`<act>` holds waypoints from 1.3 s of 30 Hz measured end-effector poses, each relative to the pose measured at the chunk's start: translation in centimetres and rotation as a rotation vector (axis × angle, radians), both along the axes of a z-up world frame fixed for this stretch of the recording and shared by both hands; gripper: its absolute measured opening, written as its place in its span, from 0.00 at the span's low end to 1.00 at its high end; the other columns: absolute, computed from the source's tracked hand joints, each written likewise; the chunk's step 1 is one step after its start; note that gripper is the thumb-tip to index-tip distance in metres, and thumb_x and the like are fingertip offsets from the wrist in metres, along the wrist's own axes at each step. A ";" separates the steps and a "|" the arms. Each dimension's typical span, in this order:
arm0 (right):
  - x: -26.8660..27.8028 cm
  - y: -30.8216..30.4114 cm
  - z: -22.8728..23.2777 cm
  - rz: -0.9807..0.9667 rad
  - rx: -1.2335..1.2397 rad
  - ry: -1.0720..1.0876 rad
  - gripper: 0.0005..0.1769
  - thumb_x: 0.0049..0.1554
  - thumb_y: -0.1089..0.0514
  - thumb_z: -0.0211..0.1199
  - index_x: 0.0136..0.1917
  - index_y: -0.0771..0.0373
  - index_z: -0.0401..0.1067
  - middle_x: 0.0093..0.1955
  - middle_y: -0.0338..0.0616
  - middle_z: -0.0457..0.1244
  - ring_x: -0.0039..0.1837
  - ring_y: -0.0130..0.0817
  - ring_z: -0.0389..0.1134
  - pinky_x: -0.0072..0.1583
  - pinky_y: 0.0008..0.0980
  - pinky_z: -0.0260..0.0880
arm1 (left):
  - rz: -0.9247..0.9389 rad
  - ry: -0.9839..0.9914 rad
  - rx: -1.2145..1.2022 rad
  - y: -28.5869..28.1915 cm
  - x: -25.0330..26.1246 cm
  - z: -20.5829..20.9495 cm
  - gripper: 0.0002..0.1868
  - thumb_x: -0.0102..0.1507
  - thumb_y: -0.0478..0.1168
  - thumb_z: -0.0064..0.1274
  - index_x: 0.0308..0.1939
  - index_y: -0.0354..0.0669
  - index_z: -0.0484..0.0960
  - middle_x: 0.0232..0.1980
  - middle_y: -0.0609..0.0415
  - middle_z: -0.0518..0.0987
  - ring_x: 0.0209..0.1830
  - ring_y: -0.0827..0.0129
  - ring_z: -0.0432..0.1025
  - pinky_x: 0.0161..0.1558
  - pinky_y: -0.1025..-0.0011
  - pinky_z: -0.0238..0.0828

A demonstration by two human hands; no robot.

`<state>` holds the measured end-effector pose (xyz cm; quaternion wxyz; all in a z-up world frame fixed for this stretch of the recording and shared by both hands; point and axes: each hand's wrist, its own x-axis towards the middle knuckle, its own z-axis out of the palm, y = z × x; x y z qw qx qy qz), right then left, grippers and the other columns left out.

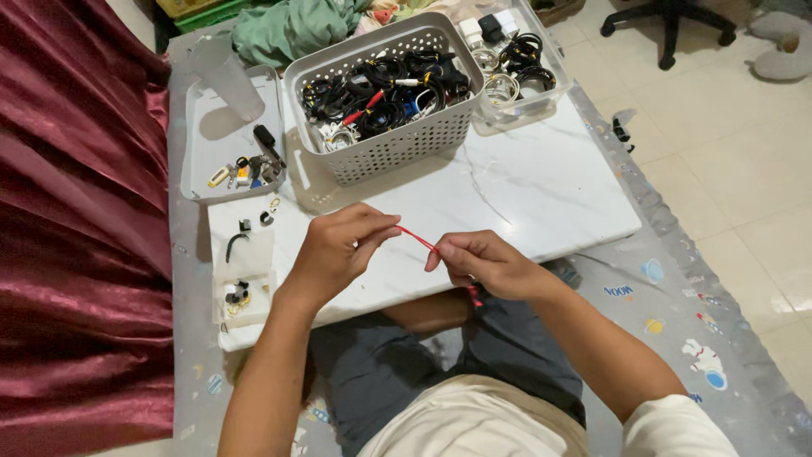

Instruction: The person untangles and coils a black cable, secures it with a small black clip, and picks through a large basket of cables to find another item.

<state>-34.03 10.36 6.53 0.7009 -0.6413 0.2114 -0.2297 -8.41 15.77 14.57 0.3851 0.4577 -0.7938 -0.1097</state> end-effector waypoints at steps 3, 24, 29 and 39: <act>-0.2 0.2 -0.1 0.021 0.042 -0.202 0.20 0.71 0.51 0.51 0.56 0.70 0.76 0.33 0.36 0.61 0.38 0.24 0.58 0.44 0.26 0.62 | 0.136 0.269 0.097 -0.2 -1.2 -3.1 0.09 0.62 0.31 0.62 0.46 0.39 0.88 0.39 0.53 0.85 0.32 0.69 0.80 0.36 0.73 0.77; 2.2 0.0 -1.4 -0.297 -0.194 -0.246 0.12 0.64 0.67 0.61 0.60 0.70 0.78 0.58 0.52 0.72 0.60 0.32 0.74 0.64 0.33 0.75 | 0.110 -0.115 -0.324 3.7 -5.2 -3.4 0.14 0.57 0.26 0.61 0.46 0.34 0.82 0.44 0.49 0.80 0.42 0.57 0.77 0.44 0.63 0.76; 1.8 0.0 -1.7 -0.307 -0.110 -0.275 0.13 0.63 0.67 0.61 0.60 0.71 0.77 0.59 0.53 0.72 0.59 0.34 0.74 0.63 0.35 0.75 | 0.059 0.034 -0.261 3.7 -5.4 -2.7 0.13 0.57 0.27 0.64 0.43 0.36 0.79 0.43 0.50 0.82 0.44 0.57 0.79 0.46 0.64 0.77; 0.2 -1.0 -2.6 -0.328 0.495 -0.591 0.12 0.65 0.60 0.61 0.55 0.72 0.78 0.51 0.59 0.72 0.56 0.47 0.75 0.69 0.51 0.72 | -0.092 -0.068 -0.195 4.8 -5.1 -4.0 0.12 0.55 0.26 0.64 0.39 0.36 0.79 0.39 0.50 0.80 0.40 0.58 0.79 0.41 0.66 0.76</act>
